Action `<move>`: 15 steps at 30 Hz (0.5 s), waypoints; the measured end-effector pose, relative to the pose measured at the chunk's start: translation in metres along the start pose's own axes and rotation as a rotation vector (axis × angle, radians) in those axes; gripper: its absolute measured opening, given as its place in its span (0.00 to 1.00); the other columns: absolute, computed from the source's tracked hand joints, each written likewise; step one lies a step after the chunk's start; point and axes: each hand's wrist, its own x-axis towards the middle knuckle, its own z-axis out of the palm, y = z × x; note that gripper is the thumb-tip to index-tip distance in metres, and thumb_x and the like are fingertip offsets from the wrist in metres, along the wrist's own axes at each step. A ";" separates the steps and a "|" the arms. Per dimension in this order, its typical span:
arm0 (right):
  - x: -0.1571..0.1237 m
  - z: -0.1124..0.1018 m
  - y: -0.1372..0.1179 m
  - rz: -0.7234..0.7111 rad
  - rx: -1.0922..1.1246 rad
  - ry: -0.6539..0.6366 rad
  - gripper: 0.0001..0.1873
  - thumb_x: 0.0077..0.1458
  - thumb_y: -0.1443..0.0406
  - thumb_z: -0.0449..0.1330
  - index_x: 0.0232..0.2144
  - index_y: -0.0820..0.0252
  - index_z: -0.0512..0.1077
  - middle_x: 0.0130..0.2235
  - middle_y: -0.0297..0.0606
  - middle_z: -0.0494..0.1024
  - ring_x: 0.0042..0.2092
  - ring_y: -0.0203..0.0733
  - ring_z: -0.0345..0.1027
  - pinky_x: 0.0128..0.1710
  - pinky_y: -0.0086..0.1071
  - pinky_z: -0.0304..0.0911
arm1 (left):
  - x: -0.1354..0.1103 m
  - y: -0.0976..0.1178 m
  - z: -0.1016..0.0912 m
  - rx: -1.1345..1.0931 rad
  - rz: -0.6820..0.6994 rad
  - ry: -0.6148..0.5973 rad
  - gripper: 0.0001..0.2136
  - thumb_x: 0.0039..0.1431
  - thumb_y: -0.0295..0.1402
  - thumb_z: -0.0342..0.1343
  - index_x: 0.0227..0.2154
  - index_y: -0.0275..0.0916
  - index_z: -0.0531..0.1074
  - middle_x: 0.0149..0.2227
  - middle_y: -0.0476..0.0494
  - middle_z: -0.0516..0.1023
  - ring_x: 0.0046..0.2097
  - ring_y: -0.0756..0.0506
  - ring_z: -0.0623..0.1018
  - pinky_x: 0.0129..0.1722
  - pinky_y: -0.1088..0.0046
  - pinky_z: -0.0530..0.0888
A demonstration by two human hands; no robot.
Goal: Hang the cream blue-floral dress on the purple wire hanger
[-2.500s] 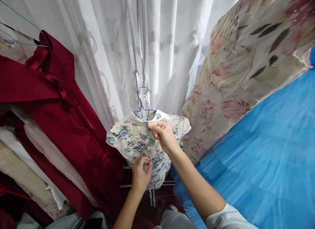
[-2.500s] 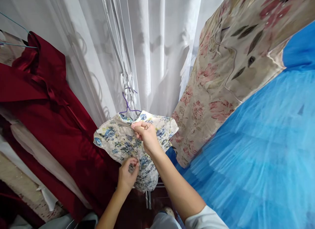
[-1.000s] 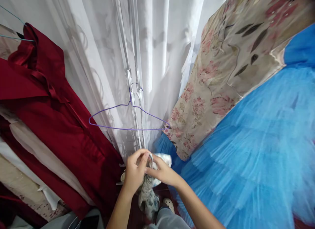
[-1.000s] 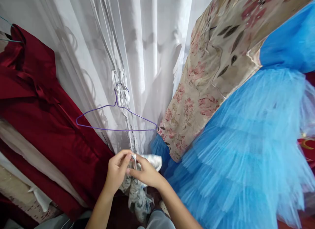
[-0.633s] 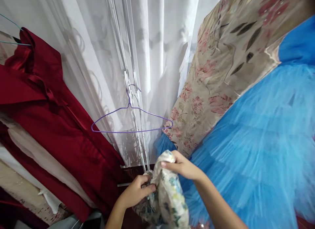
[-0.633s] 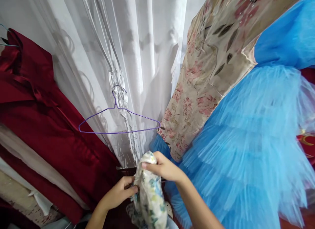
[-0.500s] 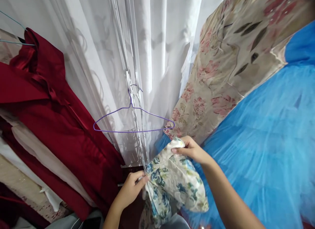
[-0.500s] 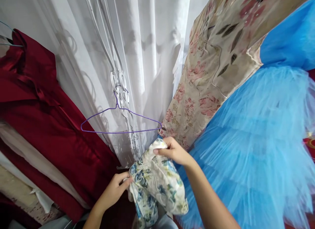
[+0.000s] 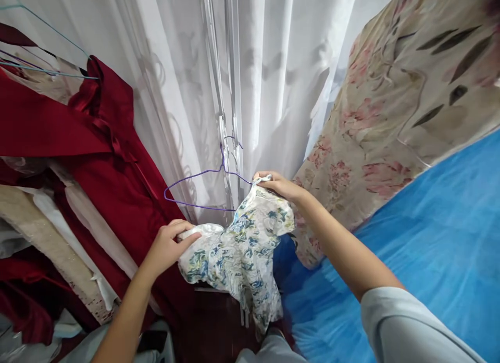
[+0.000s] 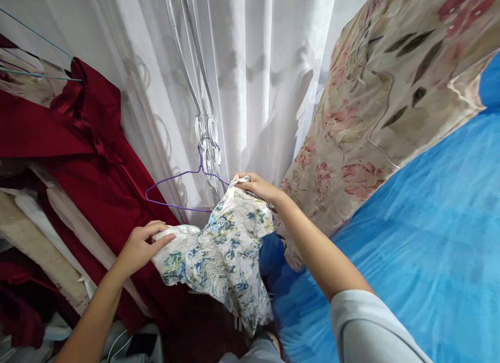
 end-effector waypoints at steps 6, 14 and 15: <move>-0.006 0.004 -0.008 0.004 0.046 -0.124 0.23 0.47 0.68 0.65 0.49 0.58 0.77 0.34 0.34 0.82 0.32 0.36 0.72 0.30 0.26 0.63 | 0.044 -0.065 -0.071 0.277 -0.021 0.020 0.10 0.34 0.30 0.73 0.20 0.44 0.78 0.29 0.47 0.79 0.38 0.43 0.76 0.66 0.55 0.47; -0.009 0.008 -0.013 0.169 0.227 -0.103 0.25 0.47 0.68 0.66 0.50 0.61 0.76 0.38 0.38 0.84 0.36 0.39 0.77 0.36 0.29 0.69 | 0.102 -0.020 -0.072 0.511 0.308 0.182 0.13 0.61 0.32 0.50 0.46 0.41 0.74 0.50 0.40 0.77 0.51 0.40 0.74 0.57 0.60 0.65; -0.013 0.008 -0.012 0.183 0.248 -0.101 0.26 0.46 0.67 0.67 0.51 0.60 0.76 0.38 0.37 0.83 0.36 0.39 0.77 0.36 0.29 0.69 | 0.105 -0.010 -0.059 0.439 0.309 0.159 0.14 0.62 0.33 0.49 0.49 0.41 0.72 0.50 0.40 0.76 0.48 0.42 0.76 0.51 0.65 0.69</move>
